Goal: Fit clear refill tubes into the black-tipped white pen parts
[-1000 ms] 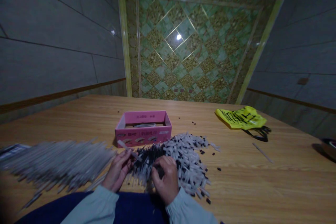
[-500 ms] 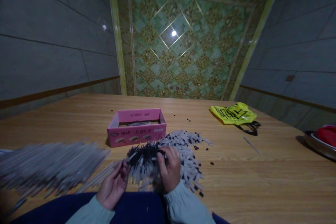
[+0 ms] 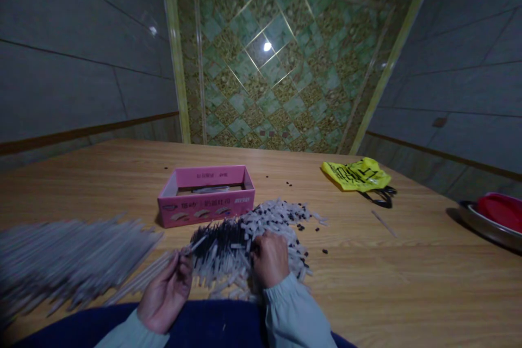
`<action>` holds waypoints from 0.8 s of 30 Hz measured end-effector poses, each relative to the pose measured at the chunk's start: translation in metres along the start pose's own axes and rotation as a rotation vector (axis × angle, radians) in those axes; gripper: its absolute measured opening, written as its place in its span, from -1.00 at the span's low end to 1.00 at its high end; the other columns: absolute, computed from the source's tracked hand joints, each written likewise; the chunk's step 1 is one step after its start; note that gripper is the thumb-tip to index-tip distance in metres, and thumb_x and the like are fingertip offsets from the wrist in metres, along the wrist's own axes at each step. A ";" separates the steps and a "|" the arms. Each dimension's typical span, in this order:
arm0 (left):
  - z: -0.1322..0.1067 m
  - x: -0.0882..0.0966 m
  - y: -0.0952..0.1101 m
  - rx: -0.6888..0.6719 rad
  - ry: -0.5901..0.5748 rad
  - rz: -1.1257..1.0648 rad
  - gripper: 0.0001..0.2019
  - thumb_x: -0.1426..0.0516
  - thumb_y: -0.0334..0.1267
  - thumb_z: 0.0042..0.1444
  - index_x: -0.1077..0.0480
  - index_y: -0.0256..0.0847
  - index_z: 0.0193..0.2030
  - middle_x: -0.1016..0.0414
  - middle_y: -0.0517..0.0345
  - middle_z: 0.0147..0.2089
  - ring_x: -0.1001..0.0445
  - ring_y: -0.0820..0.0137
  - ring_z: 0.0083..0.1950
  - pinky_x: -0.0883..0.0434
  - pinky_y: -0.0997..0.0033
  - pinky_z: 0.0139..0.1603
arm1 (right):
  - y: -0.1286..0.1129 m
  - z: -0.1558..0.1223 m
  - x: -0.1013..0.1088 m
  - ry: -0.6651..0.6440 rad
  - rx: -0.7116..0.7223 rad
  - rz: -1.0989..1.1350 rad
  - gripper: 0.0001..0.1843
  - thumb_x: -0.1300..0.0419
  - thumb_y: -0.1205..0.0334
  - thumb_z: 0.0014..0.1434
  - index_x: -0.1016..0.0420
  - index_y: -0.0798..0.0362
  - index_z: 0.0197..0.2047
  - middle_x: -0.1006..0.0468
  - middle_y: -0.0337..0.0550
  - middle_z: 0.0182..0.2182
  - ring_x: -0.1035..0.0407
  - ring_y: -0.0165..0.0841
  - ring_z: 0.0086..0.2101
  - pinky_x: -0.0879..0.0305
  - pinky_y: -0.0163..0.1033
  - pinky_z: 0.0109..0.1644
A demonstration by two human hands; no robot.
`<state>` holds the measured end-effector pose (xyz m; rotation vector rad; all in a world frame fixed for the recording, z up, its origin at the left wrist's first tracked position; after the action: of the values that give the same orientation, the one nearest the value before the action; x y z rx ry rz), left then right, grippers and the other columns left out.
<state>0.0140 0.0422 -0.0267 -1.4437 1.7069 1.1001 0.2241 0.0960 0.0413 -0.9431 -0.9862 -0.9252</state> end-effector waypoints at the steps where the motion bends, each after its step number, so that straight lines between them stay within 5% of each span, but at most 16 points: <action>1: 0.000 0.000 -0.001 -0.004 0.002 0.010 -0.72 0.12 -0.48 0.22 -0.41 -0.32 -0.26 -0.49 0.07 -0.42 -0.50 0.57 -0.50 -0.47 0.70 -0.55 | -0.001 -0.001 0.000 -0.009 0.001 -0.025 -0.89 -0.22 0.28 -0.03 -0.55 -0.02 -0.37 -0.51 -0.13 -0.37 -0.35 -0.25 -0.26 -0.04 -0.25 -0.24; 12: -0.004 -0.003 -0.002 -0.009 0.023 0.068 -0.73 0.11 -0.47 0.22 -0.40 -0.32 -0.29 -0.49 0.06 -0.42 -0.49 0.56 -0.52 -0.47 0.69 -0.57 | -0.002 -0.004 -0.010 -0.059 -0.049 -0.171 -0.81 -0.20 0.35 -0.09 -0.49 0.08 -0.32 -0.51 -0.02 -0.31 -0.35 -0.15 -0.23 0.01 -0.18 -0.24; 19: -0.006 -0.006 -0.001 -0.037 0.024 0.081 -0.73 0.11 -0.50 0.21 -0.39 -0.31 -0.33 -0.50 0.08 -0.44 -0.48 0.56 -0.54 -0.47 0.69 -0.58 | -0.005 -0.005 -0.010 -0.012 -0.021 -0.104 -0.77 -0.14 0.45 -0.06 -0.43 0.06 -0.28 -0.51 -0.07 -0.32 -0.36 -0.19 -0.24 0.02 -0.20 -0.24; 24: -0.005 -0.005 -0.001 -0.043 0.028 0.093 -0.75 0.10 -0.50 0.20 -0.40 -0.31 -0.26 -0.51 0.08 -0.44 -0.49 0.54 -0.53 -0.48 0.67 -0.57 | -0.017 -0.005 -0.008 0.076 0.047 0.056 -0.93 -0.16 0.31 0.06 -0.45 0.02 -0.34 -0.47 -0.14 -0.36 -0.32 -0.25 -0.23 -0.02 -0.22 -0.18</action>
<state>0.0162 0.0402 -0.0200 -1.4248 1.7951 1.1780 0.2079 0.0874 0.0357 -0.8856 -0.9084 -0.8811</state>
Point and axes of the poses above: each hand's wrist, its own z-axis towards the middle knuckle, its own x-axis out of the back of the hand, y = z × x, the point moved 5 cm from there along z, towards the middle knuckle
